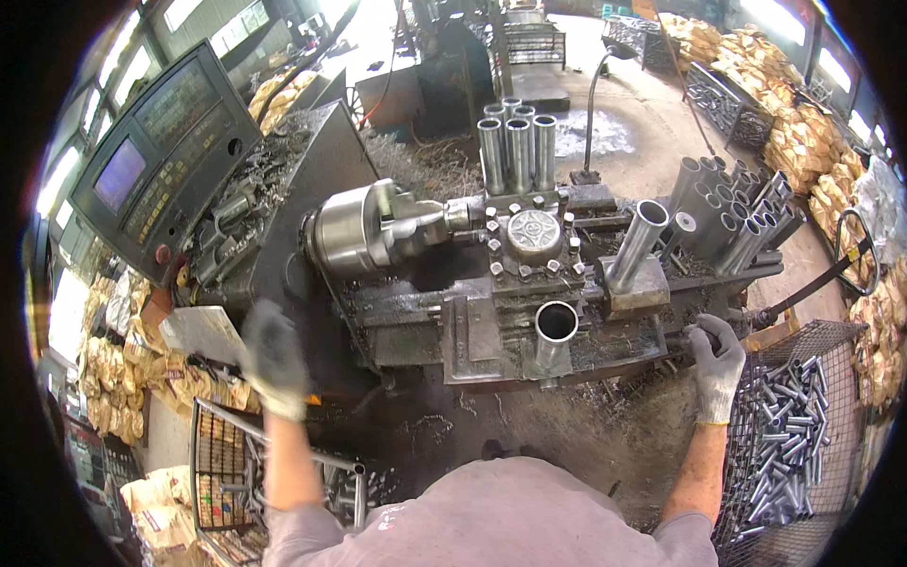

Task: The person operates a metal turning machine in a workshop. They repeatedly pick up cylindrical metal tubes, load them into the machine's chuck, and then remove the processed parts, placing them into a wire basket.

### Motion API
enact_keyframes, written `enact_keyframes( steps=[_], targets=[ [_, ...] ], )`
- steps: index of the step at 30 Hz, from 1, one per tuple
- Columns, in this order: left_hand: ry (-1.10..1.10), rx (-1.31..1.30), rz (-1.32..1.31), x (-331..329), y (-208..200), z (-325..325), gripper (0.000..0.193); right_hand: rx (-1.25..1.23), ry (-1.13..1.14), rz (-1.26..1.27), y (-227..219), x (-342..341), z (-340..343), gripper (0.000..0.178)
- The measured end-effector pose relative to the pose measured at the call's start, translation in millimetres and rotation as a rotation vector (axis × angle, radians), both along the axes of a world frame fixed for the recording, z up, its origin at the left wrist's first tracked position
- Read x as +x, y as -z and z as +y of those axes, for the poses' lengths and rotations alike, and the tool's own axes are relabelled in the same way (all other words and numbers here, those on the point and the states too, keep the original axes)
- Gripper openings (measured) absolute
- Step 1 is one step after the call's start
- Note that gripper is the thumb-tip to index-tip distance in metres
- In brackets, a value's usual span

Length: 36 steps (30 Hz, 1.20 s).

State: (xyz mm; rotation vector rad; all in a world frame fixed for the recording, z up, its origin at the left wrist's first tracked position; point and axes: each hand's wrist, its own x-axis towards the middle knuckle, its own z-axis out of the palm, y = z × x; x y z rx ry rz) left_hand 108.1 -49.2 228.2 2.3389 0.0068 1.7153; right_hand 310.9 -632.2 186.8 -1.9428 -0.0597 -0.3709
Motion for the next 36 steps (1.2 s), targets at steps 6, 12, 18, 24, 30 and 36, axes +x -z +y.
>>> enact_keyframes(
  steps=[6,12,18,24,30,36],
  targets=[
    [-0.136,-1.078,1.123,-106.9,220.5,-185.6,0.035,-0.058,-0.152,-0.060,12.4,72.0,19.1,0.064],
    [-0.286,-1.336,1.278,-168.1,234.6,-259.5,0.042,-0.461,-0.404,-0.065,14.5,172.6,78.5,0.068],
    [-0.491,-1.402,1.101,-250.3,229.0,-313.2,0.040,-0.228,-0.452,-0.518,-7.9,177.7,144.3,0.060],
    [-0.739,-1.672,0.929,-392.5,253.7,-397.7,0.050,0.104,-0.781,-0.865,-83.0,-79.1,284.2,0.047],
    [-1.099,-1.849,0.460,-524.3,306.3,-525.0,0.051,0.085,-1.979,-0.105,-38.6,-393.1,343.1,0.038],
    [-1.577,-1.978,-0.164,-565.2,297.7,-649.6,0.051,-0.383,-2.656,-0.016,60.1,-617.9,276.2,0.033]
  ],
)
